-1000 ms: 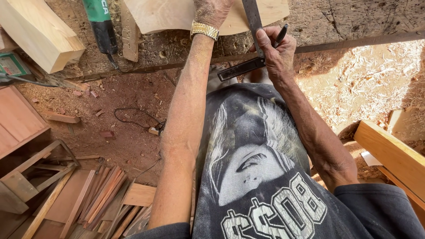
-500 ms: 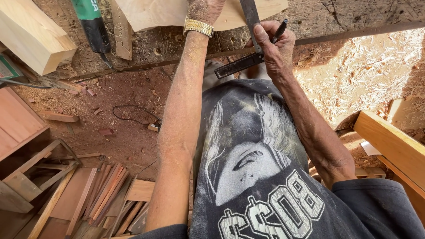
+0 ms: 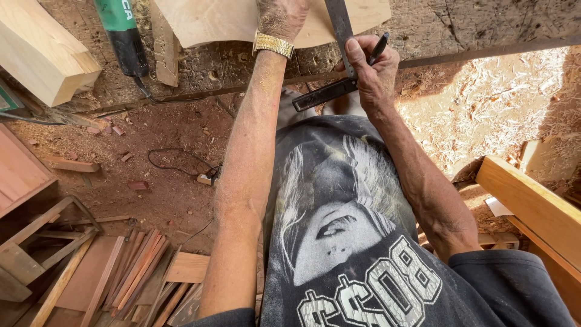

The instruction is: The person uses a try square and a marker to draw straight lines on a curved piece of wood. They repeatedly position the square on different sections of the wood and draw lines along its edge. The person then picks up a second, rectangular piece of wood and marks it in a similar manner.

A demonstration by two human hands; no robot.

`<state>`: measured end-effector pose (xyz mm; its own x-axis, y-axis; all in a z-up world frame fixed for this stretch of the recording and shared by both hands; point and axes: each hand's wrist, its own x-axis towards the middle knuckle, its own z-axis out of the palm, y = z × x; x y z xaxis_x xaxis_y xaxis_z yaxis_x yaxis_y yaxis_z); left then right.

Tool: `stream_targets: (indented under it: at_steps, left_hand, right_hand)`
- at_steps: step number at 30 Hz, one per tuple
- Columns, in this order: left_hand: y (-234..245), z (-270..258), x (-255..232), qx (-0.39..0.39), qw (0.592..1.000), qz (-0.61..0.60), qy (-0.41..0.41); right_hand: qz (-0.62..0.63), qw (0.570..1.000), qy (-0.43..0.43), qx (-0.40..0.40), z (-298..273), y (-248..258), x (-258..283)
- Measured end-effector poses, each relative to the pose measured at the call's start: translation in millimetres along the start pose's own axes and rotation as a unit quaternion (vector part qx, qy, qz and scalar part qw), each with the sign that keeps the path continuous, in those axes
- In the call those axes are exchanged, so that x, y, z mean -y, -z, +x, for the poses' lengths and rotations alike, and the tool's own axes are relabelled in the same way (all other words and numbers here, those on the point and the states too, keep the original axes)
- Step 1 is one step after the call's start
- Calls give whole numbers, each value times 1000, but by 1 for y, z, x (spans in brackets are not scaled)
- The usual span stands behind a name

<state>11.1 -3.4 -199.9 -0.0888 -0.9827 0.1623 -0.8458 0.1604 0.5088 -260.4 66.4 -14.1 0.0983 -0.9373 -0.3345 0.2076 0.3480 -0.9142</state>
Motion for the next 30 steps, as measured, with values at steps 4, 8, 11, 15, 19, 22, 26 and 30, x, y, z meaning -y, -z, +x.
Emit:
stream_targets:
  at_steps: [4,8,11,15,19,22,26,30]
  left_hand:
    - [44,55,-76,7,997,-28,66]
    - [115,94,-140,-36,964,-234,123]
    - [137,108,-158,-18,947,-293,128]
    - [148,110,-162,-4,940,-302,160]
    - [163,117,-167,70,915,-323,233]
    - [162,119,-164,105,907,-331,238]
    - [175,132,-170,102,894,-353,257]
    - [170,134,-171,124,861,-369,328]
  right_hand:
    - [8,1000,-17,-23,1,-1,-1]
    - [39,997,-46,-50,3,-6,1]
    - [-7,997,-45,-61,-2,5,-16]
    - [-59,994,-53,-71,-6,7,-11]
    - [-60,990,-100,-80,-12,5,-1]
    - [-57,985,-135,-88,-13,3,4]
    - [-53,977,-177,-103,-26,2,11]
    - [-51,966,-220,-124,-26,0,18]
